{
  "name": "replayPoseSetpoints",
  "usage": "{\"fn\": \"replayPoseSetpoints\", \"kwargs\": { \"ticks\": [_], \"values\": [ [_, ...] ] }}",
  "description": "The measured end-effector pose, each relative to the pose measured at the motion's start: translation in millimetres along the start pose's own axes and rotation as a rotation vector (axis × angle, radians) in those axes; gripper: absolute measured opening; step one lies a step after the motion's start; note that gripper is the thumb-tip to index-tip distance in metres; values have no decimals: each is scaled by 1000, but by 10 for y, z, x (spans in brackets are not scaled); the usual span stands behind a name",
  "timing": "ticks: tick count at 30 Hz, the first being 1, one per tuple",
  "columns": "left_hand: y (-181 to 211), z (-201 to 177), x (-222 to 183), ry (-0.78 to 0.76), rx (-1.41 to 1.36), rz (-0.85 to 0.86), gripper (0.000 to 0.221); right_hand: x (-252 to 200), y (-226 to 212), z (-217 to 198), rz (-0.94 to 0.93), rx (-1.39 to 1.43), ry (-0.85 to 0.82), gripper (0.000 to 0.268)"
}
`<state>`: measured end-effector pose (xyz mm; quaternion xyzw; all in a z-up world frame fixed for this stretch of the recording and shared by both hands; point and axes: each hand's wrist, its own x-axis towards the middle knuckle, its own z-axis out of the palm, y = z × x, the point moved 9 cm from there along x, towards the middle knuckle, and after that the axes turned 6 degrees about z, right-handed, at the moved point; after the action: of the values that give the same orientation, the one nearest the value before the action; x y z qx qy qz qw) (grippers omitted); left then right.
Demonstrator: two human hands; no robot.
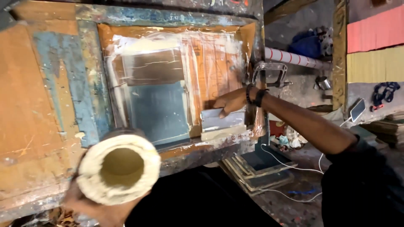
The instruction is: The recorder is managing ink on a printing screen using a scraper and a cleaning solvent in a workshop setting.
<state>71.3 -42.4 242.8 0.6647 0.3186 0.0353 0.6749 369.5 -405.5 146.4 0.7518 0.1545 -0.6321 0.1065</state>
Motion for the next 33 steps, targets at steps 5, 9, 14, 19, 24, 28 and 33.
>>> {"fn": "replayPoseSetpoints", "kwargs": {
  "ticks": [5, 9, 14, 19, 24, 28, 33],
  "values": [
    [434, 908, 688, -232, -315, 160, 88, -602, 328, -278, -205, 472, 264, 69],
    [714, 1215, 640, -166, -54, 480, 109, -1701, 422, -7, -97, 937, 725, 57],
    [1119, 1636, 318, -114, 133, 597, 115, -2676, 683, 1017, -144, 1317, 1518, 32],
    [1417, 1843, -110, -5, -12, 785, 105, -3587, -81, 1506, -330, 738, 2168, 25],
    [1693, 1883, -441, 73, -92, 944, 108, -3551, 70, 1812, -388, 882, 2155, 39],
    [1859, 1841, -579, 116, -158, 963, 113, -3521, 180, 1762, -294, 873, 2124, 39],
    [1978, 1848, -656, 101, -244, 1027, 112, -3472, 303, 1797, -128, 899, 2091, 39]
  ]
}}
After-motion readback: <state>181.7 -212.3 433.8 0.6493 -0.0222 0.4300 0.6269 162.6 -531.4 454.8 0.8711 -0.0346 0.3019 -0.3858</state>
